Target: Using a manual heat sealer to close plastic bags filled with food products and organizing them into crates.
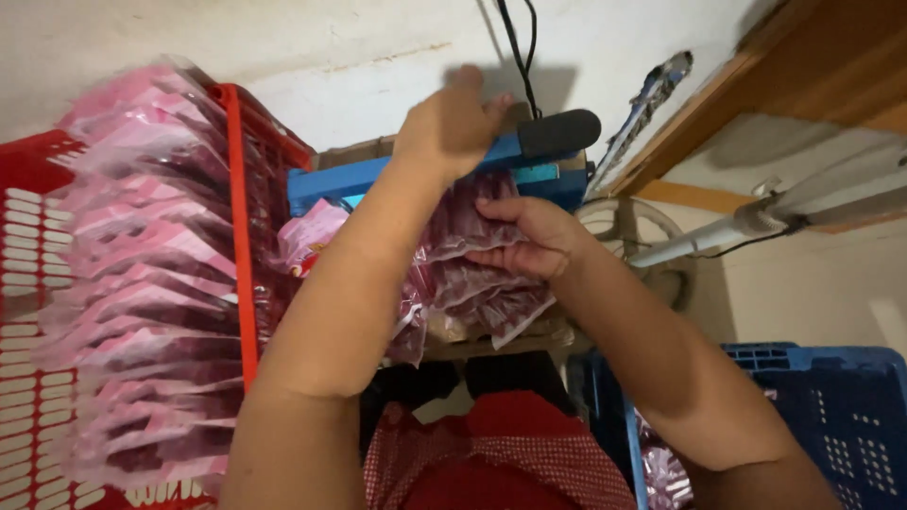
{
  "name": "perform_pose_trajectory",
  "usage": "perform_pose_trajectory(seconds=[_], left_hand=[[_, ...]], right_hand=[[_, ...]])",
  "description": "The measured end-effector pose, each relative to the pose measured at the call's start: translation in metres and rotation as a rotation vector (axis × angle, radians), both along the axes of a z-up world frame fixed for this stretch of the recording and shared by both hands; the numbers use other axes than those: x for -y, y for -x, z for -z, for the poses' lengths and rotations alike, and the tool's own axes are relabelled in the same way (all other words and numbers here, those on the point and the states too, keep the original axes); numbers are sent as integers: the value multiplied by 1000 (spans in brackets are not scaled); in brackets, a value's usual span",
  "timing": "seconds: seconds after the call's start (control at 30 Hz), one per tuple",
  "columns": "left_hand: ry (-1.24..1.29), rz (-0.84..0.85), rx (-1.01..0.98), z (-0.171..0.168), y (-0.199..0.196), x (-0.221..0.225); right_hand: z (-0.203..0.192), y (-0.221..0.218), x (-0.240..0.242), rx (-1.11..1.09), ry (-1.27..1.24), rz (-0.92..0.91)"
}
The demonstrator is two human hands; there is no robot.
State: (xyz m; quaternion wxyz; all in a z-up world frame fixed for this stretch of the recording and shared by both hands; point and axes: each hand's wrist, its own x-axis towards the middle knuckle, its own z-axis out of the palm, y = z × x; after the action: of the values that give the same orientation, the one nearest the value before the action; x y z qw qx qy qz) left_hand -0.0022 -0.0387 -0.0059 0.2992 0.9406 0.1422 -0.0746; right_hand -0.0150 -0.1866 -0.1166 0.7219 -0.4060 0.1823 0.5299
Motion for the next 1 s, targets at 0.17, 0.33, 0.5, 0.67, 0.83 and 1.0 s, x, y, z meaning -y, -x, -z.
perform_pose_trajectory(seconds=[0.17, 0.33, 0.5, 0.67, 0.83, 1.0], left_hand=[[-141, 82, -28, 22, -13, -6], [-104, 86, -149, 13, -13, -5], [-117, 105, -156, 13, -11, -5], [-146, 86, -72, 31, -16, -8], [154, 76, 89, 6, 0, -13], [356, -201, 44, 16, -26, -31]], right_hand=[[-11, 8, 0, 0, 57, 1], [-10, 7, 2, 18, 46, -21], [-10, 7, 2, 6, -15, 3], [4, 2, 2, 12, 2, 14], [-15, 9, 0, -5, 17, 70], [-6, 5, 1, 12, -34, 56]])
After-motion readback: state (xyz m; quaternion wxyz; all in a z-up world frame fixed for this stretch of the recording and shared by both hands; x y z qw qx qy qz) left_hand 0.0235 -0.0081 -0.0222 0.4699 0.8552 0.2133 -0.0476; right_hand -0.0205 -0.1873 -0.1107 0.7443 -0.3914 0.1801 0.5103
